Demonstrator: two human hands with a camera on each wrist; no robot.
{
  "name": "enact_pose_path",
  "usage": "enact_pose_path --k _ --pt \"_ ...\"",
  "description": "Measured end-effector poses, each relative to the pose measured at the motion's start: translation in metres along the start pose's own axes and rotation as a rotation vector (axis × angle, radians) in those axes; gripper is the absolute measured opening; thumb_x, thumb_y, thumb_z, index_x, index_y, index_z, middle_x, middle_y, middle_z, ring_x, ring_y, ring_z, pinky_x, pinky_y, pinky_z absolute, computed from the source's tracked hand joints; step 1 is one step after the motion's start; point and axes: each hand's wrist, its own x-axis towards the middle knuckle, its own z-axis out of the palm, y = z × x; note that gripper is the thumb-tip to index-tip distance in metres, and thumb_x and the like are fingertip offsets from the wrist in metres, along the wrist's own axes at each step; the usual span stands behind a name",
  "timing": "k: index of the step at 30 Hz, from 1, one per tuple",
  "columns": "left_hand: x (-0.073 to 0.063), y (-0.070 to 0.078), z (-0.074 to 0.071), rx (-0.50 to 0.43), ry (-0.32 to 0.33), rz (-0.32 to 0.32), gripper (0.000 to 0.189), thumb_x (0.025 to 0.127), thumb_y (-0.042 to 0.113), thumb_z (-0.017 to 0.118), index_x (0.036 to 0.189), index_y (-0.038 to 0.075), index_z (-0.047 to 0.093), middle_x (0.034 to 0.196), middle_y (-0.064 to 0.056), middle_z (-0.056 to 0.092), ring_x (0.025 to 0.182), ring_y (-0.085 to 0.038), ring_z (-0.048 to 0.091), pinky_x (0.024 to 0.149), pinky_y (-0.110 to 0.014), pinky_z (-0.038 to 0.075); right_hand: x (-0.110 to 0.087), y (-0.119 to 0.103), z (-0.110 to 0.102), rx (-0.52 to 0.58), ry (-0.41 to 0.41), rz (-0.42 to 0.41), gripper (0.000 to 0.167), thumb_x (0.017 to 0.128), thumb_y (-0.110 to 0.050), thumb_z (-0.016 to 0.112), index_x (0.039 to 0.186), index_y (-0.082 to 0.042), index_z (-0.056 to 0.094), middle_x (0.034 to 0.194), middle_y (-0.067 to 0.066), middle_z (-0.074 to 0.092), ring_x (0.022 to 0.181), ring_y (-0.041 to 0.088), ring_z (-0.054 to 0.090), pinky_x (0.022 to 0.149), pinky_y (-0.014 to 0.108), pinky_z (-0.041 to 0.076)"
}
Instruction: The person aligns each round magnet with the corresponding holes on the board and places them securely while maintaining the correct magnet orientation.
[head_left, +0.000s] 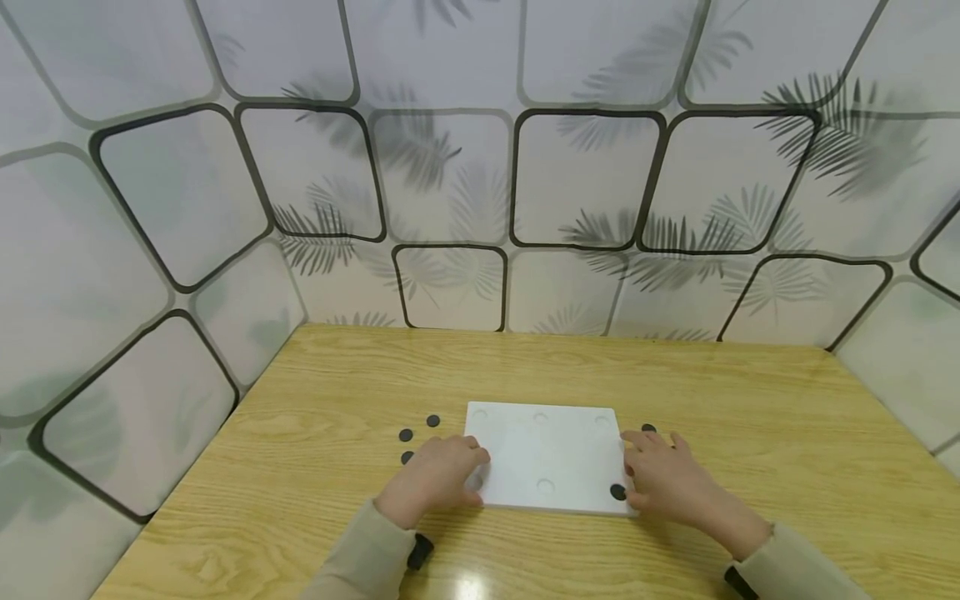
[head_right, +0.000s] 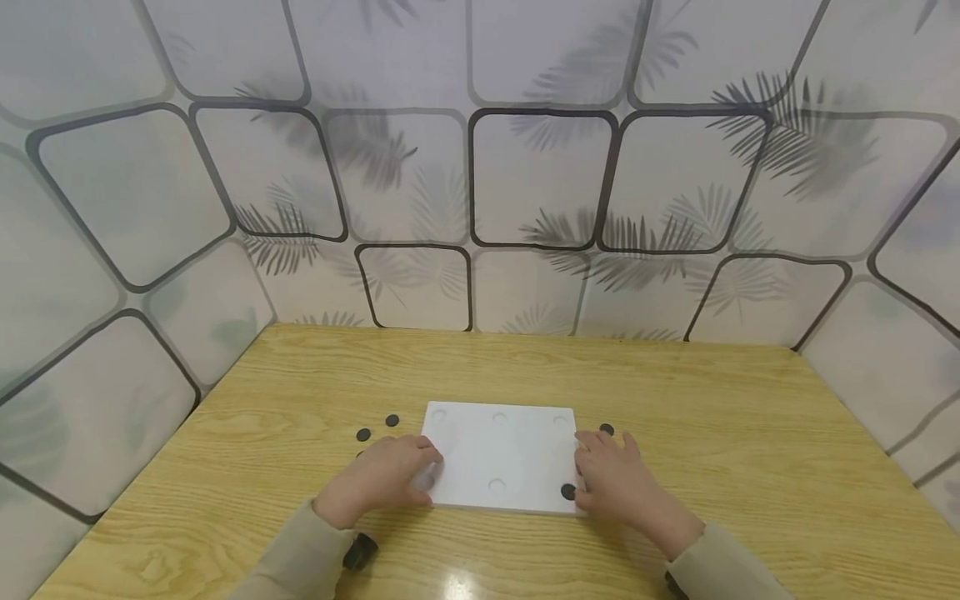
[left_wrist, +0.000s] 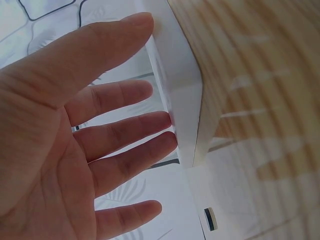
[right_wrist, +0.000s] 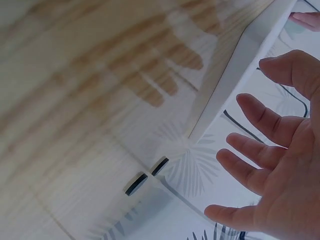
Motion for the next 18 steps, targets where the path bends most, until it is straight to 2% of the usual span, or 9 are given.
enact_pose_path --k 12,18 --pt "-0.001 0.0 0.0 0.002 0.008 0.004 0.042 0.067 0.039 0.075 0.1 0.016 0.063 0.083 0.006 0.054 0.071 -0.009 0.051 0.056 -0.026 0.041 -0.002 0.007 0.001 0.004 0.051 0.001 0.015 0.064 -0.02 0.068 0.07 -0.016 0.055 0.113 0.017 0.052 0.103 0.038 0.046 0.08 0.063 0.03" --pt "-0.001 0.0 -0.001 -0.006 0.012 0.002 0.041 0.067 0.038 0.075 0.099 0.015 0.063 0.083 0.006 0.055 0.071 -0.009 0.052 0.056 -0.026 0.041 -0.002 0.014 0.001 0.016 0.068 -0.01 0.018 0.067 -0.023 0.068 0.073 -0.01 0.057 0.11 0.021 0.053 0.098 0.039 0.049 0.078 0.057 0.036"
